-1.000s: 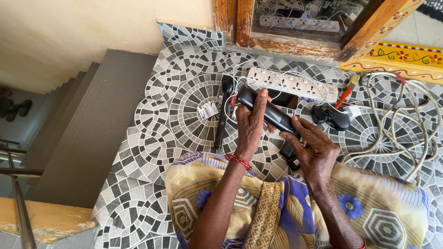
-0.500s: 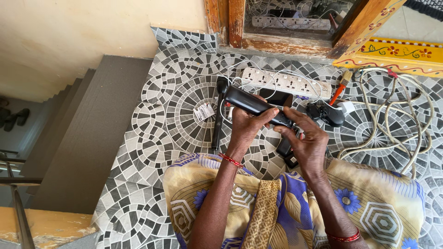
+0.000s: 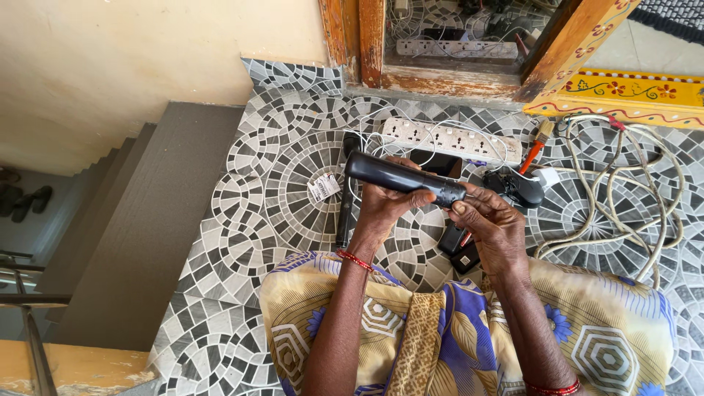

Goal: The person sits on the floor and replaces batteries in several remote controls. They open the battery compartments, insert batteries, and close the compartments for each remote.

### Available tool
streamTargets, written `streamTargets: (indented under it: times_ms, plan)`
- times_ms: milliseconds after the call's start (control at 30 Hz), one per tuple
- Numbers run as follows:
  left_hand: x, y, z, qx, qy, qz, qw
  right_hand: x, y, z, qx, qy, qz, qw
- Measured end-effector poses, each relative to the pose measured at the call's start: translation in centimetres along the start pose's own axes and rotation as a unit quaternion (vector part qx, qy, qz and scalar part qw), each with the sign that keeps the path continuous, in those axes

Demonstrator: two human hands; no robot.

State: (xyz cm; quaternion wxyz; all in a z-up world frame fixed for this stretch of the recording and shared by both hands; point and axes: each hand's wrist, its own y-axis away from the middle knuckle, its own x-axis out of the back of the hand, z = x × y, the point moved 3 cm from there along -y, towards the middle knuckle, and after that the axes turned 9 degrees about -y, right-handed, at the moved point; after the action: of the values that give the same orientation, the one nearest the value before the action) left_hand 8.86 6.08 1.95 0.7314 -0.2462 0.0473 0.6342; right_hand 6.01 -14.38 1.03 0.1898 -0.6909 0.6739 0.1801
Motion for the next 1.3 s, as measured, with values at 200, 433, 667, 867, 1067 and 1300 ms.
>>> streamTargets:
  times_ms: [200,433,667,867,1067,1300]
  plan:
    - [0.1,1.1,0.2,0.026,-0.044,-0.019,0.999,0.2,0.5,0.4,0.085,0.083,-0.039,0.992]
    - [0.3,1.4,-1.0,0.036,0.045,-0.048,0.997,0.3,1.5,0.3,0.136,0.145,-0.009,0.980]
    - [-0.1,1.7,-2.9,0.062,0.085,-0.047,0.993,-0.9,2.2,-0.9,0.142,0.187,-0.007,0.972]
    - [0.3,2.0,-5.0,0.069,0.124,-0.002,0.990,-2.6,2.8,-2.0,0.131,0.220,-0.009,0.967]
    - [0.2,1.9,-6.8,0.081,0.183,-0.004,0.980,-3.6,3.8,-2.9,0.155,0.279,0.031,0.947]
    - [-0.3,1.8,-6.2,0.125,0.200,0.019,0.972,-2.1,2.9,-2.2,0.124,0.209,0.029,0.970]
